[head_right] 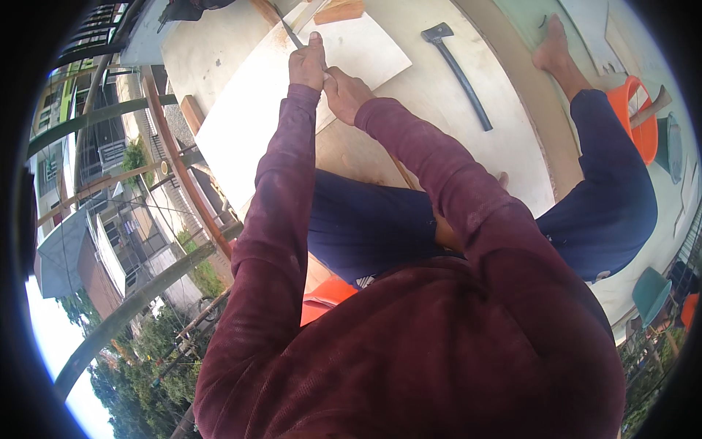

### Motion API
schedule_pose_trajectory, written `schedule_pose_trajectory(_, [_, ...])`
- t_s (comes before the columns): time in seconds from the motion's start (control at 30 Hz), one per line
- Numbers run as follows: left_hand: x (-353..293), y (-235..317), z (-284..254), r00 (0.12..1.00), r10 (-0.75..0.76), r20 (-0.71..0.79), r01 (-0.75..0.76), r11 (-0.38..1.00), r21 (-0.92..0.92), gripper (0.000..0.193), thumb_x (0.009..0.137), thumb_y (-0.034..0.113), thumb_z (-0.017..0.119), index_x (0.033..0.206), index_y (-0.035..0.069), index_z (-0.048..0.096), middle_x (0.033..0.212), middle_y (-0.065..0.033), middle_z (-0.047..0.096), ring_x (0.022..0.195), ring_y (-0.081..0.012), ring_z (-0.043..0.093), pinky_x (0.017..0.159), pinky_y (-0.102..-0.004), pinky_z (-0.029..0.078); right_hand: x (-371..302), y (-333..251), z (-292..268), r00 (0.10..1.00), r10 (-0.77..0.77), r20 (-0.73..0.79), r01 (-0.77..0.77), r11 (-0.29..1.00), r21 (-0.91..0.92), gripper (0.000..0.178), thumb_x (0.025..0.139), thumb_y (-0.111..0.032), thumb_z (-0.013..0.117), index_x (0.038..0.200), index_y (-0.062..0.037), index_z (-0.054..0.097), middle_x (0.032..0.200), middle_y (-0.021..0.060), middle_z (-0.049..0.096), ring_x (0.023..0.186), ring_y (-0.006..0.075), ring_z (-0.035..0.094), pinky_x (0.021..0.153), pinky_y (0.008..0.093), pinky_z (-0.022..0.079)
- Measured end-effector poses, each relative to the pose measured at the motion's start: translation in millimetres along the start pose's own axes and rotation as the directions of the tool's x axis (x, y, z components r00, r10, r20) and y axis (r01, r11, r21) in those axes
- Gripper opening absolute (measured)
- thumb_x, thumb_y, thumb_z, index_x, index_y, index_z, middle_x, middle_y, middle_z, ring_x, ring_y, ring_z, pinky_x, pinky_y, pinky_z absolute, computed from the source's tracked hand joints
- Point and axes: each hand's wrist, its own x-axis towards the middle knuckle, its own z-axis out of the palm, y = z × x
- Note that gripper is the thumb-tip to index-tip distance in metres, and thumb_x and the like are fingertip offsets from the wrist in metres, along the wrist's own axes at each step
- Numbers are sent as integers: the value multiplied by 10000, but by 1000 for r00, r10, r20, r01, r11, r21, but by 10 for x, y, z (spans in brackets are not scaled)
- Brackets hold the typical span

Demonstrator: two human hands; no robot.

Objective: The person sits on an elevated work platform and uses a hand saw to cut a rectangular piece of plywood along a marked line. After sawing, the person uses a tape measure to measure the cut piece.

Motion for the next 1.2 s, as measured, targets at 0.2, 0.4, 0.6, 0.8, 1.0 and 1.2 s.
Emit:
schedule_pose_trajectory(0.2, [-983, 366, 111, 987, 146, -70, -145, 989, 23, 641, 1006, 439, 541, 568, -28, 531, 553, -137, 459, 631, -257, 437, 634, -415, 411, -899, -279, -296, 979, 114, 168, -125, 991, 55, 359, 1035, -297, 341, 1205, -37, 520, 823, 279, 653, 803, 489, 629, 730, 557, 454])
schedule_pose_trajectory(0.4, [26, 72, -84, 996, -72, 53, 77, 993, -93, 680, 1004, 469, 532, 570, -53, 510, 544, -141, 466, 615, -246, 460, 622, -430, 403, 120, -6, 98, 999, -1, -45, 0, 1000, -11, 409, 1058, -329, 303, 1172, -9, 531, 839, 277, 634, 841, 488, 618, 775, 500, 468])
schedule_pose_trajectory(0.6, [-1152, 401, 147, 990, 132, -51, -134, 990, -53, 663, 1023, 474, 488, 612, -44, 546, 559, -141, 453, 677, -259, 449, 665, -407, 396, -851, -141, -225, 989, 75, 127, -81, 996, 38, 351, 1047, -311, 361, 1197, -40, 525, 781, 258, 640, 769, 478, 622, 714, 529, 460])
schedule_pose_trajectory(0.8, [60, -19, -40, 1000, 2, 8, -1, 996, -84, 686, 993, 483, 544, 595, -73, 498, 609, -160, 492, 569, -255, 431, 582, -427, 389, -34, -44, 49, 999, 38, 11, -38, 999, 27, 406, 1045, -362, 314, 1134, -19, 513, 823, 309, 631, 820, 516, 608, 745, 549, 461])
schedule_pose_trajectory(1.0, [-1179, 493, 187, 975, 217, -48, -216, 976, 25, 707, 1014, 529, 478, 578, -23, 553, 575, -155, 442, 654, -260, 415, 691, -394, 430, -1119, -197, -330, 989, 51, 138, -59, 997, 52, 445, 1056, -345, 274, 1291, -43, 501, 872, 287, 660, 897, 492, 644, 786, 537, 477])
schedule_pose_trajectory(1.2, [5, 173, -72, 997, -76, 7, 74, 990, 120, 711, 1004, 516, 498, 568, -45, 531, 589, -204, 538, 653, -326, 547, 658, -456, 438, 26, -103, 13, 995, 94, 43, -97, 993, 68, 441, 1039, -344, 300, 1199, 1, 521, 927, 327, 640, 920, 525, 602, 834, 532, 466])
